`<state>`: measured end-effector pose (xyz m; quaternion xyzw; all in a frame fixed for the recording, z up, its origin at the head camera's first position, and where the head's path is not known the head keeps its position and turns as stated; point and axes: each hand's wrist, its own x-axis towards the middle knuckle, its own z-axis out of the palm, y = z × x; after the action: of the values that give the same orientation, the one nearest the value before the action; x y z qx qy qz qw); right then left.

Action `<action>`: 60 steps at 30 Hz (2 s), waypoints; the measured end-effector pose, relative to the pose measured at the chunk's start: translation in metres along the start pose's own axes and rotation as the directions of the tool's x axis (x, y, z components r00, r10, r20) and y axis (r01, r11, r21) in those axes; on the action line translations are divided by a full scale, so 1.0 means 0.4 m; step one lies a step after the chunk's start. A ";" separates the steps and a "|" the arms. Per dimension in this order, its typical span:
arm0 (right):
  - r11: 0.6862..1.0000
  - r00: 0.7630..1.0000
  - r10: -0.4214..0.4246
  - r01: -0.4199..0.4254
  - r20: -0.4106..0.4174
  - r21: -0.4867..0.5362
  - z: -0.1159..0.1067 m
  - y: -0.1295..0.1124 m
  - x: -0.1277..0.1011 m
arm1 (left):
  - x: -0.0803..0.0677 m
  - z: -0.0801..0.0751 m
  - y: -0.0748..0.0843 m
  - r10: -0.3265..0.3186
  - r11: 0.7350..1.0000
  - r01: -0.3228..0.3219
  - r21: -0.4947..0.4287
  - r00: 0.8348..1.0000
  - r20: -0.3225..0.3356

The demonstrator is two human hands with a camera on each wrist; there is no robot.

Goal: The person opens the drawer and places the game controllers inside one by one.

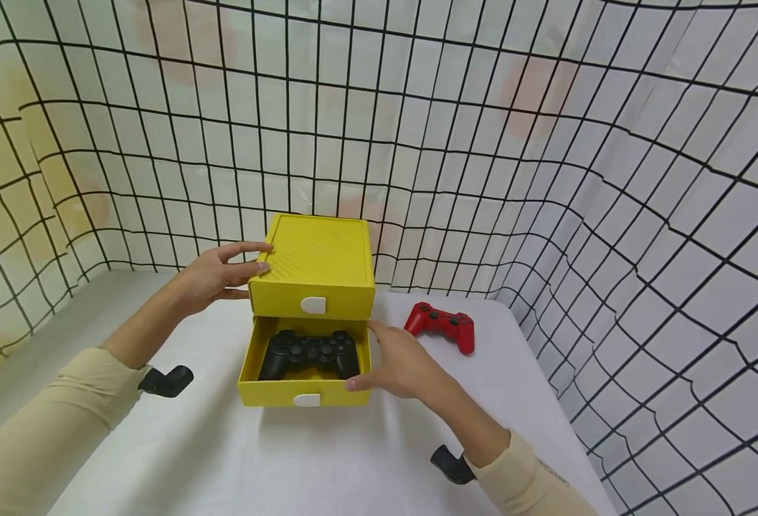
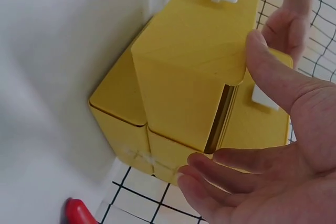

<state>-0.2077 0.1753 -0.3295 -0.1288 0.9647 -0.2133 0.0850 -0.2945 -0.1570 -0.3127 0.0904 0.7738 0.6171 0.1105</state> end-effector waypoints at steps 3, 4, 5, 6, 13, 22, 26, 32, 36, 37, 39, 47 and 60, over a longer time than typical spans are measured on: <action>1.000 1.000 0.003 -0.003 0.016 0.011 -0.001 0.009 -0.003 | -0.001 0.001 0.001 -0.001 1.000 0.001 -0.001 1.000 -0.003; 1.000 1.000 0.005 -0.005 0.020 0.015 -0.001 0.011 -0.003 | -0.001 0.001 0.001 -0.001 1.000 0.001 0.000 1.000 -0.004; 1.000 1.000 0.007 -0.008 0.024 0.019 -0.001 0.013 -0.004 | -0.002 0.001 0.001 -0.002 1.000 0.002 0.002 1.000 -0.004; 1.000 1.000 0.006 -0.006 0.026 0.022 0.000 0.015 -0.005 | -0.002 0.002 0.001 -0.004 1.000 0.004 0.004 1.000 -0.004; 0.995 0.999 -0.008 0.005 0.031 0.095 0.005 0.020 -0.003 | -0.003 0.000 0.001 -0.001 1.000 0.001 0.010 1.000 -0.004; 0.985 1.000 0.009 -0.011 0.013 0.173 0.011 0.030 0.001 | -0.001 0.004 0.001 -0.006 1.000 0.006 0.004 1.000 -0.005; 0.977 1.000 0.017 -0.018 0.009 0.213 0.016 0.034 0.002 | -0.003 0.007 0.000 0.002 1.000 -0.002 0.009 1.000 0.004; 0.970 1.000 0.004 -0.004 0.002 0.243 0.017 0.044 0.012 | -0.005 0.007 -0.001 0.001 1.000 -0.001 -0.003 1.000 0.020; 0.969 1.000 0.006 -0.002 -0.015 0.247 0.014 0.046 0.023 | -0.002 0.005 0.002 0.009 1.000 -0.008 -0.006 1.000 0.021; 0.970 1.000 0.007 -0.003 -0.018 0.244 0.013 0.047 0.024 | 0.000 0.005 0.003 0.010 1.000 -0.010 -0.004 1.000 0.019; 0.971 1.000 0.014 -0.008 -0.023 0.240 0.013 0.047 0.027 | 0.002 0.005 0.003 0.009 1.000 -0.009 0.003 1.000 0.014; 0.966 0.997 0.018 0.001 -0.069 0.260 0.025 0.052 0.037 | 0.006 0.001 0.000 -0.008 1.000 0.008 0.016 1.000 -0.004; 0.960 0.979 0.003 0.054 -0.204 0.275 0.043 0.046 0.040 | 0.004 -0.001 0.002 -0.017 1.000 0.017 0.006 1.000 -0.008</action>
<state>-0.2229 0.1801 -0.3546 -0.1056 0.9269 -0.3601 0.0009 -0.2962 -0.1565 -0.3119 0.0815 0.7768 0.6142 0.1124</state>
